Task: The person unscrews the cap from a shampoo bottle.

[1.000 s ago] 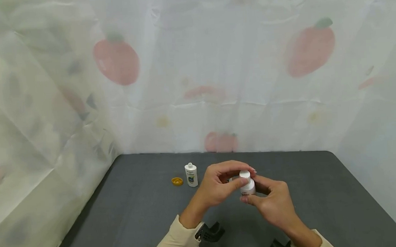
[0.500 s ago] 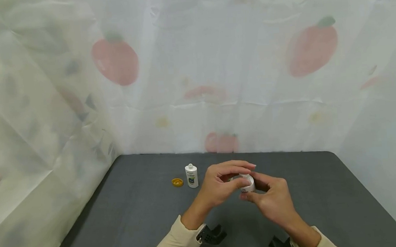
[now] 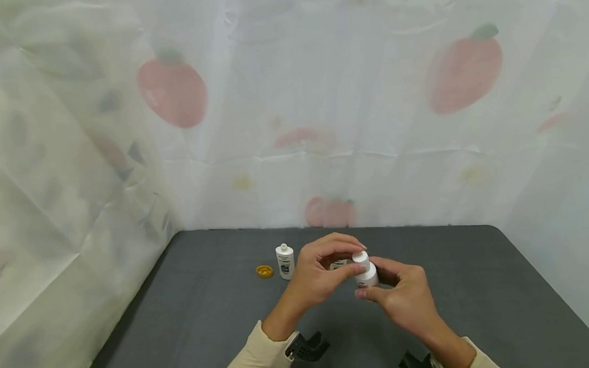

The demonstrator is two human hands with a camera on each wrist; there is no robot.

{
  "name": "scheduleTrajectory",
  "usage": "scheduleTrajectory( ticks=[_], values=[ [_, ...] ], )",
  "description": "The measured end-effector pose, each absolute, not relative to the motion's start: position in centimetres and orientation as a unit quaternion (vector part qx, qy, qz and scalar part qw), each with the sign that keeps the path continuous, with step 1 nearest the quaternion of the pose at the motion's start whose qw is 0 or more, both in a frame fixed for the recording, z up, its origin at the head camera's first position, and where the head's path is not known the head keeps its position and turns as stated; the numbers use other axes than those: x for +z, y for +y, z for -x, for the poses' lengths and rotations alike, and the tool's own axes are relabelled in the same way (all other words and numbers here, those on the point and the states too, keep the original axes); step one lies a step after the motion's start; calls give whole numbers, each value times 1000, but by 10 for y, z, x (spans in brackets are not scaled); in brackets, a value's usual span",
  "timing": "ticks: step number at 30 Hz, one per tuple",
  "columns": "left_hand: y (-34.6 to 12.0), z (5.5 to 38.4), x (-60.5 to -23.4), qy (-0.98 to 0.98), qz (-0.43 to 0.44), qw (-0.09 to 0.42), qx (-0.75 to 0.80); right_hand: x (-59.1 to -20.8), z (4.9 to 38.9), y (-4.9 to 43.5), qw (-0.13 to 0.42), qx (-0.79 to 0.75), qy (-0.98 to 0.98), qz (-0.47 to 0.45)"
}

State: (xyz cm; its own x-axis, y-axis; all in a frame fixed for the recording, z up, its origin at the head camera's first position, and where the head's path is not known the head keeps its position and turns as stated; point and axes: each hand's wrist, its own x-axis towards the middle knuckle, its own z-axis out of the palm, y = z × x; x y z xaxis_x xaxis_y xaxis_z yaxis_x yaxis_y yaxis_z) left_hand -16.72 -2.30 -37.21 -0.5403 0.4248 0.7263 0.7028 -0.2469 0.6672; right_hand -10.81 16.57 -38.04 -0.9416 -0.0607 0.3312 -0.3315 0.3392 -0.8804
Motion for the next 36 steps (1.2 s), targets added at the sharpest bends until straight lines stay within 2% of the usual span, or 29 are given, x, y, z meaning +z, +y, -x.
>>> scheduleTrajectory(
  ticks=[8, 13, 19, 21, 30, 36],
  values=[
    [-12, 166, -368, -579, 505, 117, -629, -381, 104, 165, 143, 545, -815, -137],
    [-11, 163, -367, -588, 498, 123, -625, -382, 104, 164, 164, 523, -822, -157],
    [-24, 161, -368, -583, 501, 73, -636, -380, 107, 164, 126, 553, -811, -141],
    [-26, 162, -369, -583, 503, 70, -634, -379, 109, 164, 116, 563, -808, -130],
    [-25, 166, -370, -617, 462, 108, -628, -380, 107, 162, 119, 568, -804, -130],
    [-17, 165, -370, -595, 494, 122, -623, -382, 103, 159, 149, 542, -813, -152]
  ],
)
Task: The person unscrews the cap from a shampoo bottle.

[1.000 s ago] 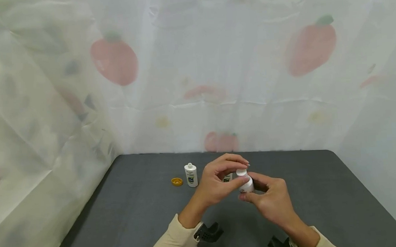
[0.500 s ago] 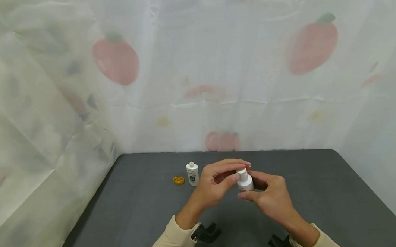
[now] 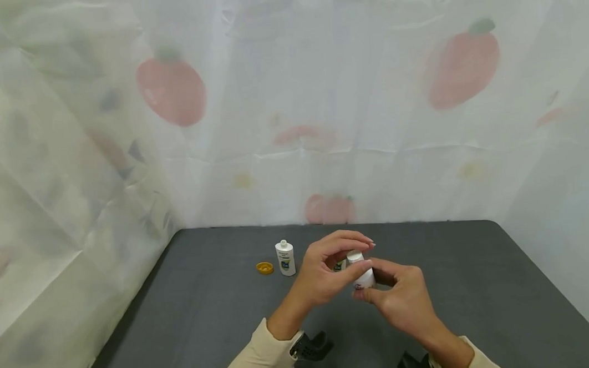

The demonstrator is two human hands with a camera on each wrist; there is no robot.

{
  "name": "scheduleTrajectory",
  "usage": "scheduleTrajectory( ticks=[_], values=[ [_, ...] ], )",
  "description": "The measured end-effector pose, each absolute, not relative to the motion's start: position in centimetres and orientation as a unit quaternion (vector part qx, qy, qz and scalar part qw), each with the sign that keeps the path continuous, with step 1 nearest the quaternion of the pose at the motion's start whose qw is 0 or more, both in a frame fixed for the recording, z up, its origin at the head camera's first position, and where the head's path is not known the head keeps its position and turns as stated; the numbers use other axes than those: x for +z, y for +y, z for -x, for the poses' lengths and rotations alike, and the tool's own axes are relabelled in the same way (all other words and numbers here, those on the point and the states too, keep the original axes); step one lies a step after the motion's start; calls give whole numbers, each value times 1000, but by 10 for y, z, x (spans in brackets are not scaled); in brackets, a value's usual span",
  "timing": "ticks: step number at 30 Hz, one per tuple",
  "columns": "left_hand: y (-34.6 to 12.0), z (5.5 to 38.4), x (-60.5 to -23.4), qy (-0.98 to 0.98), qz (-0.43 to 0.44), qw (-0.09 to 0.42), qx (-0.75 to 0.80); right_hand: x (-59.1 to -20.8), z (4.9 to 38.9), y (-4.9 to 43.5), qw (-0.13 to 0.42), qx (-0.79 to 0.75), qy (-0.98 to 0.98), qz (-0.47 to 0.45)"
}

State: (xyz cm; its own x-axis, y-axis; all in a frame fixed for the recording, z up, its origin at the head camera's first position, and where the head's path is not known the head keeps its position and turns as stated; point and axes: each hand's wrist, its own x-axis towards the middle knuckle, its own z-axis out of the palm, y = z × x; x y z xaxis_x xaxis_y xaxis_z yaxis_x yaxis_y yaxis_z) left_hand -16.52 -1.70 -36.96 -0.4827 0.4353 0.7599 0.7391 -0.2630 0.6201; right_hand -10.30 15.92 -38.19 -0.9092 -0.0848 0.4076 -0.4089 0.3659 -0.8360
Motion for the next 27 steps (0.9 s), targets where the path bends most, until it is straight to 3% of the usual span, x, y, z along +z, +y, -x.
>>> scheduleTrajectory(
  ticks=[5, 11, 15, 23, 27],
  values=[
    [-17, 163, -368, -593, 501, 137, -615, -382, 103, 158, 156, 544, -809, -160],
    [-29, 163, -369, -586, 506, 90, -627, -381, 105, 159, 128, 565, -803, -137],
    [-32, 165, -368, -601, 503, 85, -615, -381, 106, 160, 118, 575, -801, -120],
    [-30, 163, -366, -619, 477, 100, -615, -381, 103, 155, 133, 569, -799, -139],
    [-26, 162, -362, -607, 500, 134, -603, -380, 102, 153, 144, 563, -801, -148]
  ],
)
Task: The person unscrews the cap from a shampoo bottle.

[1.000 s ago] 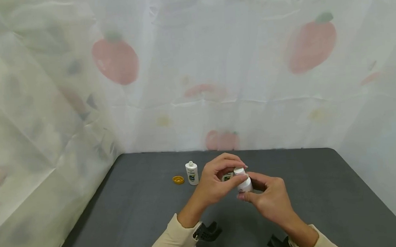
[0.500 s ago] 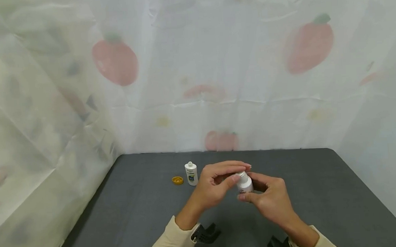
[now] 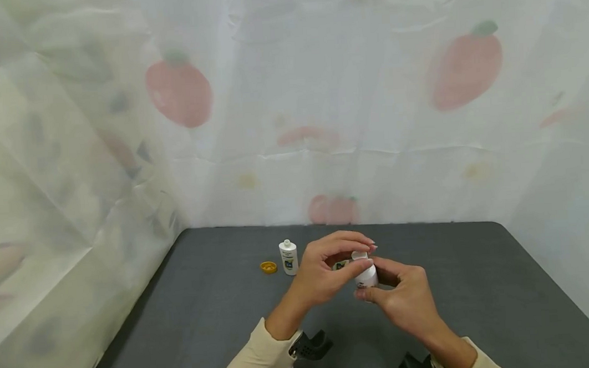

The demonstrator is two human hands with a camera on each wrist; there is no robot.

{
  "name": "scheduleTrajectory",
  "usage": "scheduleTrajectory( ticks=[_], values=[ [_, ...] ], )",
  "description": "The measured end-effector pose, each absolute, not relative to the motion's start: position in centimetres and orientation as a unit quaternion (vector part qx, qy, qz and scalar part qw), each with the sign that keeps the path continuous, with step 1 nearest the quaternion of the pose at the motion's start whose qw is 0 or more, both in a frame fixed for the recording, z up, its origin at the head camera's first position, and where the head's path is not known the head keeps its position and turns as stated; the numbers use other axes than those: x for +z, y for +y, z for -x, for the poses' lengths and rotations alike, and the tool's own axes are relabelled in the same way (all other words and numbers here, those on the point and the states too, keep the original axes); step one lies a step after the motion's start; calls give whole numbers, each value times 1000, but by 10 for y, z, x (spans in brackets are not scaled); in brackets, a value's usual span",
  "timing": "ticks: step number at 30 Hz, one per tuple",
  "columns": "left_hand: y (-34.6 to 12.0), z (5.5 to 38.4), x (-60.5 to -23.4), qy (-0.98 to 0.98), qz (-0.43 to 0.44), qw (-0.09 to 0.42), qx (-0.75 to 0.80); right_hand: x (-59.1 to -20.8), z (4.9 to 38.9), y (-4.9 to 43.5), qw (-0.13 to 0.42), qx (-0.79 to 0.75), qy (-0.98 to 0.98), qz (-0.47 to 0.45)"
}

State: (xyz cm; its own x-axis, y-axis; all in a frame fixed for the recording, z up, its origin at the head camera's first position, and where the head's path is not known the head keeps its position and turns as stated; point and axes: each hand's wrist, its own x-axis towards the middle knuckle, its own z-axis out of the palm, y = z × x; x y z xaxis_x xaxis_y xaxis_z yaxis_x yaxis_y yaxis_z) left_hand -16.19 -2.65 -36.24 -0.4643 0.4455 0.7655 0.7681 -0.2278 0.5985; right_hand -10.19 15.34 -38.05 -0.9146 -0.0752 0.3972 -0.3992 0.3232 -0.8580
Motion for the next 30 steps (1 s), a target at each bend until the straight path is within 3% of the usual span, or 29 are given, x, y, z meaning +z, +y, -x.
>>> scheduleTrajectory(
  ticks=[4, 14, 27, 30],
  values=[
    [-25, 160, -360, -610, 507, 162, -587, -380, 102, 154, 142, 560, -804, -143],
    [-33, 158, -362, -639, 481, 112, -590, -378, 106, 157, 117, 566, -806, -127],
    [-22, 157, -363, -612, 498, 138, -599, -381, 98, 153, 145, 558, -802, -154],
    [-26, 155, -364, -606, 500, 122, -606, -381, 99, 154, 146, 558, -802, -154]
  ],
)
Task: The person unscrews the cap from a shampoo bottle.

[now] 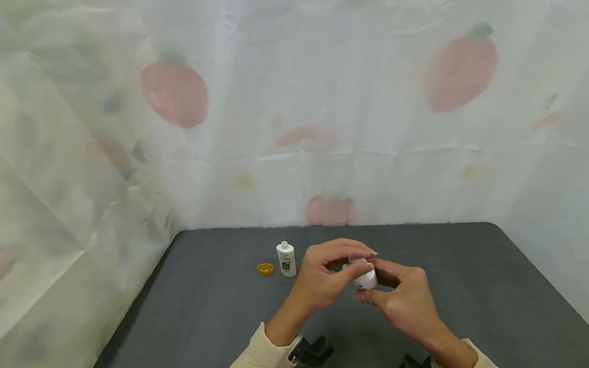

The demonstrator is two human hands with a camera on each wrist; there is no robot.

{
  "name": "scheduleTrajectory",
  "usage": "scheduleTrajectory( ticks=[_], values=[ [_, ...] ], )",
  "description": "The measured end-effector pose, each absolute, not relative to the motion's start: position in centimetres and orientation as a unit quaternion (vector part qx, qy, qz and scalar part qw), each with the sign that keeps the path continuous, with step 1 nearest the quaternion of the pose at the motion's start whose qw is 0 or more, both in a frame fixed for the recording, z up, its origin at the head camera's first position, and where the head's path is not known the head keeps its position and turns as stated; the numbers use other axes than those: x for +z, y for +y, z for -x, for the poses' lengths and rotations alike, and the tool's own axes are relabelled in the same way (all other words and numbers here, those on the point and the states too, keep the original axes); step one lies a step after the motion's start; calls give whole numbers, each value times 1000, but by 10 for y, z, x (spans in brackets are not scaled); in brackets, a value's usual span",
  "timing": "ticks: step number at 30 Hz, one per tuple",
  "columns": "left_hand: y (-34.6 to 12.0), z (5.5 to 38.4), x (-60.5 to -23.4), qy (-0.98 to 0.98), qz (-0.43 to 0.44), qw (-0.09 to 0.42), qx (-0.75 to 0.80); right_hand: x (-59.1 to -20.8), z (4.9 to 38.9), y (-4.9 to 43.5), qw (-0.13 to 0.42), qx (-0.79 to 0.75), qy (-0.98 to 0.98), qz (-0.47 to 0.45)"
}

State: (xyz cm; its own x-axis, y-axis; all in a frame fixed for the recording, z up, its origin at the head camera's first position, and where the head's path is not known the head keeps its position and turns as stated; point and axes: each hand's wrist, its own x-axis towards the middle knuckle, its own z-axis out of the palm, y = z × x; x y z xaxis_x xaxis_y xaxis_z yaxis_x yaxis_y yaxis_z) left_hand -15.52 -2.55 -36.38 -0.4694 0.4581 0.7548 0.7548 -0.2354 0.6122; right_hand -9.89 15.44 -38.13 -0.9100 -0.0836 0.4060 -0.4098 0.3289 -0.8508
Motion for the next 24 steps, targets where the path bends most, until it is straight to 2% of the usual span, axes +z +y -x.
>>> scheduleTrajectory(
  ticks=[4, 7, 14, 24],
  values=[
    [-32, 154, -366, -598, 510, 79, -614, -381, 100, 156, 133, 559, -807, -135],
    [-35, 155, -367, -605, 502, 69, -614, -381, 101, 157, 124, 562, -809, -121],
    [-32, 155, -367, -625, 456, 94, -626, -382, 99, 157, 135, 560, -806, -132],
    [-27, 158, -363, -604, 504, 133, -602, -381, 99, 156, 131, 558, -809, -132]
  ],
)
